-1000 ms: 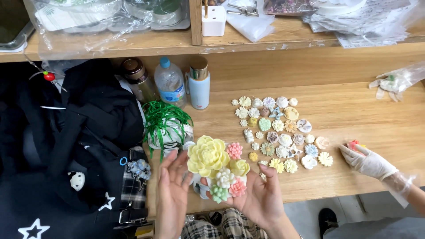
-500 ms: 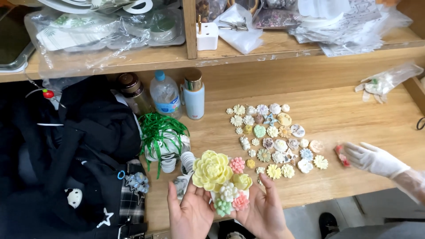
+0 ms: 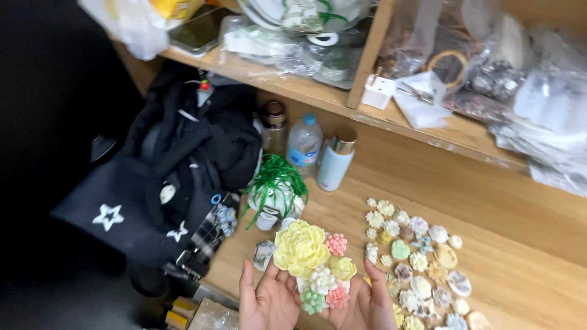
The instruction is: The recorder selects various flower-shaped decorative candles from a shelf and packages them individually into small plastic bags using twist ties.
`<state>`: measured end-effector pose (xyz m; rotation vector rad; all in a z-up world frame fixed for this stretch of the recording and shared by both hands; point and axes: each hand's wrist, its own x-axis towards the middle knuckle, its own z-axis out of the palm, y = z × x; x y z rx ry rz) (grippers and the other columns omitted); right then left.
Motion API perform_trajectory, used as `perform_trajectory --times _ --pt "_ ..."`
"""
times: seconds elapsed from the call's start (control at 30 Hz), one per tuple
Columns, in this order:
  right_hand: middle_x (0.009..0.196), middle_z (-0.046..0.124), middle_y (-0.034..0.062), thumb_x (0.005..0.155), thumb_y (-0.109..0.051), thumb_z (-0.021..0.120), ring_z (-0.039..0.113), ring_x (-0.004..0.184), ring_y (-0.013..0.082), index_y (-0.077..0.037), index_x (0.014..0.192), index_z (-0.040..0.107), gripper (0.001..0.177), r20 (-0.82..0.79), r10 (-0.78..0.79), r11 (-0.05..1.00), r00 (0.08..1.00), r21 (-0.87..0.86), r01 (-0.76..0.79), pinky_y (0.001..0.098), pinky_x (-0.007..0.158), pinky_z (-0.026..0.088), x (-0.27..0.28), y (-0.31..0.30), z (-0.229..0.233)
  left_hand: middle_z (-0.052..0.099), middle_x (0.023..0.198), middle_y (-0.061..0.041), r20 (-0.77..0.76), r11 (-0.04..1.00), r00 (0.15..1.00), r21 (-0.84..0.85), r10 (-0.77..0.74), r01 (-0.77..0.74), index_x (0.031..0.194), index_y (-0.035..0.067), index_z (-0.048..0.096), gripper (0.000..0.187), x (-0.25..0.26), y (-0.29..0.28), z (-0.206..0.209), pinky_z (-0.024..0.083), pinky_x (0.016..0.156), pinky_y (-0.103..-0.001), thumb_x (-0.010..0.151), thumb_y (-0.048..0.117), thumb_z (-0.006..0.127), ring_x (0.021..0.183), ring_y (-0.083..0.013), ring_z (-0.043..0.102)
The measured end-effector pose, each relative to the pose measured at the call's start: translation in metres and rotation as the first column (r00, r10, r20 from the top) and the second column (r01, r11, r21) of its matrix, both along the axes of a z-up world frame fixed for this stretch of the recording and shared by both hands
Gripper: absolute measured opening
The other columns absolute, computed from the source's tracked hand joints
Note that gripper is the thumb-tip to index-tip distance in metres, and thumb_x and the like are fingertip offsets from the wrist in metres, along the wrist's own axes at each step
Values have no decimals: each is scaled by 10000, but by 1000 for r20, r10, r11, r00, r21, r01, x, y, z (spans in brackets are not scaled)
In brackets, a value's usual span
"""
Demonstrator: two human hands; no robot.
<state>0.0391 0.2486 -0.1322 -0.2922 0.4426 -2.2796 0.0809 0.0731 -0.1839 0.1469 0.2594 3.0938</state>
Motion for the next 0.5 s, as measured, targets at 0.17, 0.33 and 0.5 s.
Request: perform_trajectory --times 0.17,0.33,0.5 --pt "1621 357 194 1010 -623 293 406 1465 361 -9 1586 198 847 8 288 957 958 -33 -288 561 1193 345 -18 12 -20 400 1607 -145 -43 972 971 -14 233 -234 1591 44 286 910 33 23 11 339 1151 -415 971 711 278 1447 -278 407" --pt "1633 330 190 1023 -592 304 382 1476 385 -38 1593 179 804 -47 505 850 862 -147 -506 576 1212 309 -20 -12 -38 436 1584 -146 -30 884 884 22 467 -466 1556 22 330 860 66 31 -1 306 1204 -440 982 661 291 1471 -278 395" --pt "1607 357 217 979 -585 351 411 1435 409 -22 1584 236 835 106 538 841 836 -8 -540 562 1176 306 -9 -49 -80 464 1563 -128 82 763 762 32 642 -646 1546 53 365 849 111 28 -18 370 1159 -419 961 666 314 1435 -262 441"
